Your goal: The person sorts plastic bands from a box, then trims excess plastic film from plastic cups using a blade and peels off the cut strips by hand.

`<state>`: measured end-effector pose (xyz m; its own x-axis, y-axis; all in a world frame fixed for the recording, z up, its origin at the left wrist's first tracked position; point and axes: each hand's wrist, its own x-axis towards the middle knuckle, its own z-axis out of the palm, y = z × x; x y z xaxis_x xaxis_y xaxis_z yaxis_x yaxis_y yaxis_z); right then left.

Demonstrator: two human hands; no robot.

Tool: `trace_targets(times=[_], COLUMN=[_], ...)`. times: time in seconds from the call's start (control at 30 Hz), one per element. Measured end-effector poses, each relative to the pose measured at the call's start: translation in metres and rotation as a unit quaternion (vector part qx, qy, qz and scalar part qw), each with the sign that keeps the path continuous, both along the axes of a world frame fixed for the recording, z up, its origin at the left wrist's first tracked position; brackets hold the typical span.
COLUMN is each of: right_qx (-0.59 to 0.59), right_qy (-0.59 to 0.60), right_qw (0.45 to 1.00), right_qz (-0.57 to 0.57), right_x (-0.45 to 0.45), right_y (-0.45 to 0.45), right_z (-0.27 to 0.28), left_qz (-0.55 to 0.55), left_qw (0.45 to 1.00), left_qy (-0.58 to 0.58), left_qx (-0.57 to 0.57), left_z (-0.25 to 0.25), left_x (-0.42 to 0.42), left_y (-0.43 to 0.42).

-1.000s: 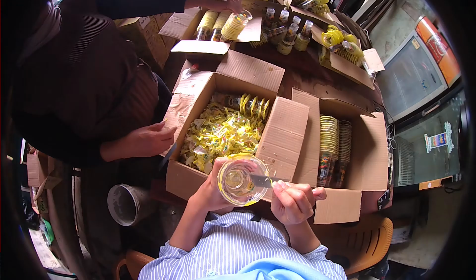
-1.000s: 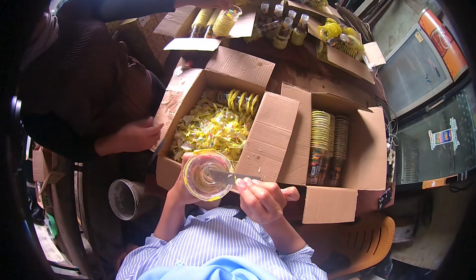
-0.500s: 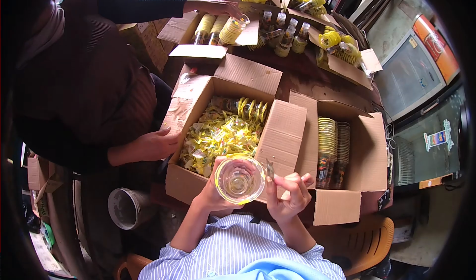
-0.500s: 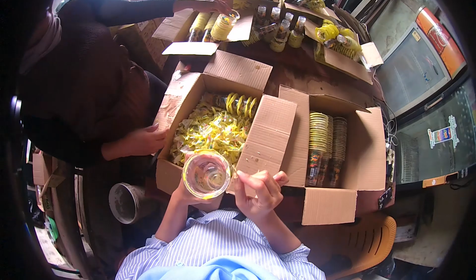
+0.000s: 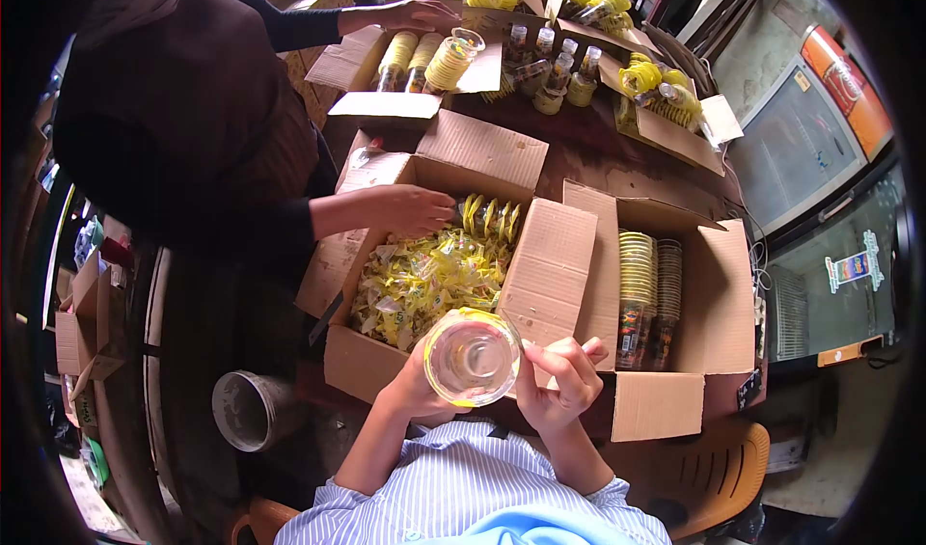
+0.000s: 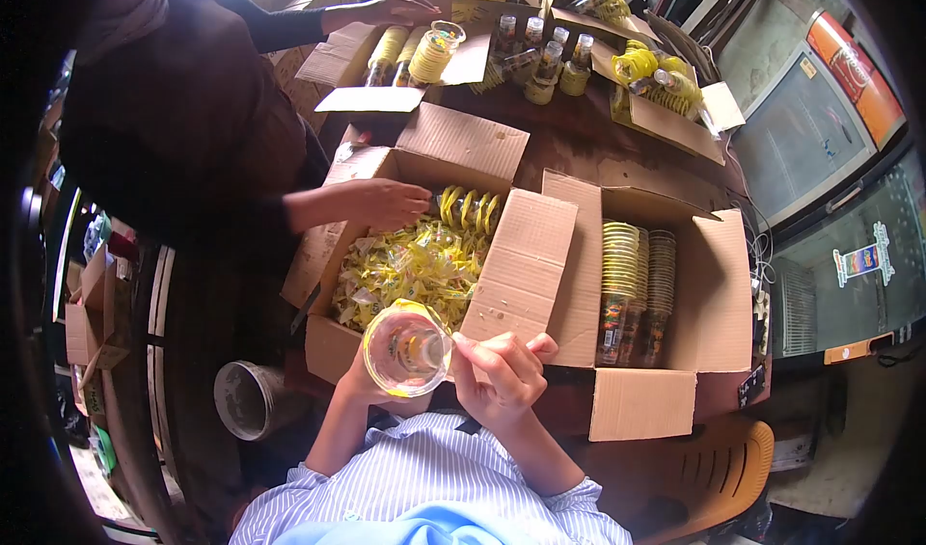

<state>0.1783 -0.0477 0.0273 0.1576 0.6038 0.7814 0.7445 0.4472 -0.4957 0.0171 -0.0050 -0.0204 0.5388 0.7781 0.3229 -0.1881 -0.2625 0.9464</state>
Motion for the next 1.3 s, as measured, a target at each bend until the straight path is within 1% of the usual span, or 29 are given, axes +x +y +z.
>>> trace_targets(times=[0.03,0.07,0.17,0.2,0.3,0.4,0.5,0.6,0.7,0.77,0.8,0.9,0.93,1.03,1.07,1.17,1.23,1.3], right_qx=[-0.001,-0.003,-0.004,0.000,0.000,0.029,0.016,0.017,0.024,0.012,0.007,-0.023,-0.018,-0.005,-0.011,0.004,0.003,-0.008], right_qy=[-0.002,-0.004,-0.013,-0.011,-0.001,-0.036,-0.050,-0.052,-0.077,-0.090,-0.097,0.043,0.039,0.003,-0.023,-0.053,-0.050,-0.031], right_qw=[1.000,1.000,0.999,0.999,0.999,0.998,0.998,0.998,0.995,0.994,0.994,0.998,0.998,1.000,0.999,0.998,0.998,0.999], right_qz=[-0.006,-0.012,-0.030,-0.032,-0.035,-0.036,-0.035,-0.040,-0.053,-0.055,-0.054,-0.039,-0.039,-0.029,-0.021,-0.030,-0.025,-0.013], right_x=[-0.002,-0.003,-0.005,-0.005,-0.006,-0.006,-0.005,-0.005,-0.006,-0.001,0.001,0.002,0.004,0.000,-0.001,-0.002,-0.002,-0.001], right_y=[-0.003,-0.005,-0.011,-0.012,-0.016,-0.013,-0.012,-0.012,-0.009,-0.004,-0.003,0.001,-0.001,-0.007,-0.010,-0.008,-0.005,-0.001], right_z=[0.002,0.003,0.000,0.000,0.000,-0.004,-0.002,-0.003,-0.004,-0.002,-0.002,-0.007,-0.007,-0.004,-0.004,-0.004,-0.003,-0.003], left_qz=[0.013,-0.019,-0.009,-0.054,-0.024,0.022,0.025,0.015,0.026,0.008,0.007,0.023,0.032,0.048,0.045,0.039,0.042,0.036], left_qw=[0.999,0.997,0.975,0.975,0.990,0.998,0.997,1.000,0.996,0.997,0.999,0.999,0.997,0.993,0.994,0.995,0.995,0.994], left_qy=[-0.017,-0.043,-0.155,-0.176,-0.135,-0.057,0.005,-0.001,0.011,0.055,0.026,0.023,0.043,0.055,0.061,0.070,0.066,0.070], left_qx=[-0.030,-0.061,-0.156,-0.125,-0.044,0.001,0.073,0.022,0.084,0.059,0.035,0.019,0.047,0.091,0.083,0.063,0.056,0.082], left_z=[-0.002,-0.003,-0.003,-0.002,0.000,0.012,0.015,0.009,0.010,-0.001,-0.003,-0.005,-0.005,0.007,0.010,0.017,0.020,0.021], left_x=[0.002,0.005,0.013,0.012,0.011,0.012,0.008,0.006,0.009,0.007,0.007,0.006,0.004,0.003,0.004,0.007,0.008,0.006], left_y=[-0.001,0.000,-0.008,-0.005,-0.002,-0.004,0.001,0.001,0.001,-0.004,-0.007,-0.005,-0.003,0.000,0.000,-0.003,-0.005,-0.003])
